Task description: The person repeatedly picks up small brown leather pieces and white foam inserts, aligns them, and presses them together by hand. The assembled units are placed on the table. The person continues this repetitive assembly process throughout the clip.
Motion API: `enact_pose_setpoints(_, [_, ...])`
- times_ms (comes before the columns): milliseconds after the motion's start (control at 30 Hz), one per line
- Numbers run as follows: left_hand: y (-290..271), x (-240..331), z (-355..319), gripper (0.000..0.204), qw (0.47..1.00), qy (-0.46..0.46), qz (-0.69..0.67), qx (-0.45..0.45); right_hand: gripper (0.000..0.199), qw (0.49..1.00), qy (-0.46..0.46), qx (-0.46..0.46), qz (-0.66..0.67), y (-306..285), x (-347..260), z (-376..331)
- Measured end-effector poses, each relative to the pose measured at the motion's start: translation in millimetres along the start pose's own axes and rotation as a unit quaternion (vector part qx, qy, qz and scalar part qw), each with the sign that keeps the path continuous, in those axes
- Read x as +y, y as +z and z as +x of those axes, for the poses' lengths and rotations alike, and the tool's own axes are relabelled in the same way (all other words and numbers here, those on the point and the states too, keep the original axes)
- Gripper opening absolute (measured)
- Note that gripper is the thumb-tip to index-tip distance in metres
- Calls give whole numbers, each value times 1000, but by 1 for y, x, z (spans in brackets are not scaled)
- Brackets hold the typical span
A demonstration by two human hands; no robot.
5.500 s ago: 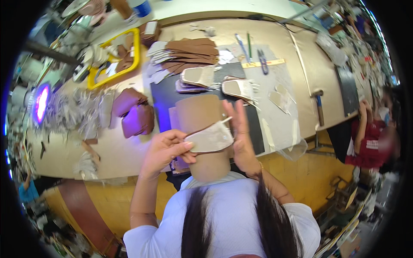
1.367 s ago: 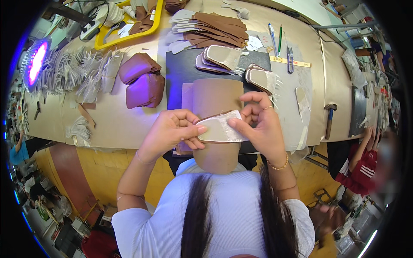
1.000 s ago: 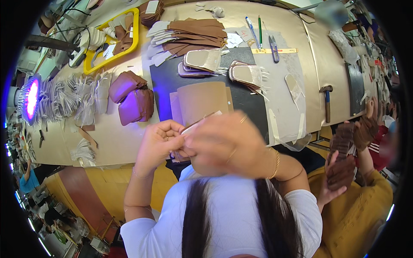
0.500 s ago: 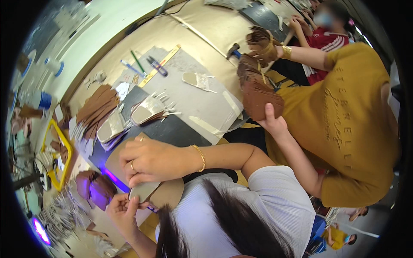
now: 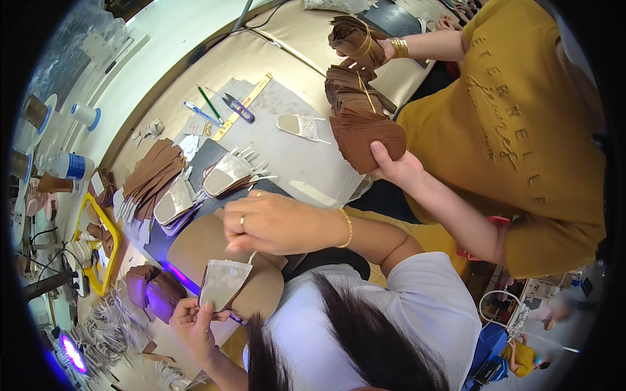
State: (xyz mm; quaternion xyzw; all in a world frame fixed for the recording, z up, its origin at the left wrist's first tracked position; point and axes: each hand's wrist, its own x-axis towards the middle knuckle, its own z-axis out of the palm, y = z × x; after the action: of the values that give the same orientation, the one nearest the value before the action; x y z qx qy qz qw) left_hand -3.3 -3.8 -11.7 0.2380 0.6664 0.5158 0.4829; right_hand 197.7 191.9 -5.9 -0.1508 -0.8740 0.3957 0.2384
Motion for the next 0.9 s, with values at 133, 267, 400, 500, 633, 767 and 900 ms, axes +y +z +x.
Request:
enact_pose_setpoints(133, [-1, -1, -1, 17, 1000, -17, -15, -4, 20, 997, 30, -69, -22, -13, 0, -15])
enact_pose_setpoints(267, [3, 2, 0, 15, 999, -23, -35, -28, 20, 991, 48, -64, -108, -13, 0, -23])
enact_pose_setpoints(400, [2, 0, -2, 12, 997, -29, -54, -39, 19, 990, 59, -75, -102, -8, 1, -19])
enact_pose_setpoints(500, [3, -1, -2, 10, 995, -54, -71, -40, 15, 996, 32, -9, -78, 0, -6, -11])
enact_pose_setpoints(633, [3, -3, 0, 9, 992, -81, -96, -25, 13, 996, -47, 63, -40, 10, -21, 5])
enact_pose_setpoints(767, [-1, -11, 4, 9, 988, -77, -127, -33, 19, 986, -151, 67, -11, 48, -33, 13])
enact_pose_setpoints(900, [5, -17, 8, 15, 999, 32, -18, 22, 37, 968, -251, 22, 21, 81, -46, 21])
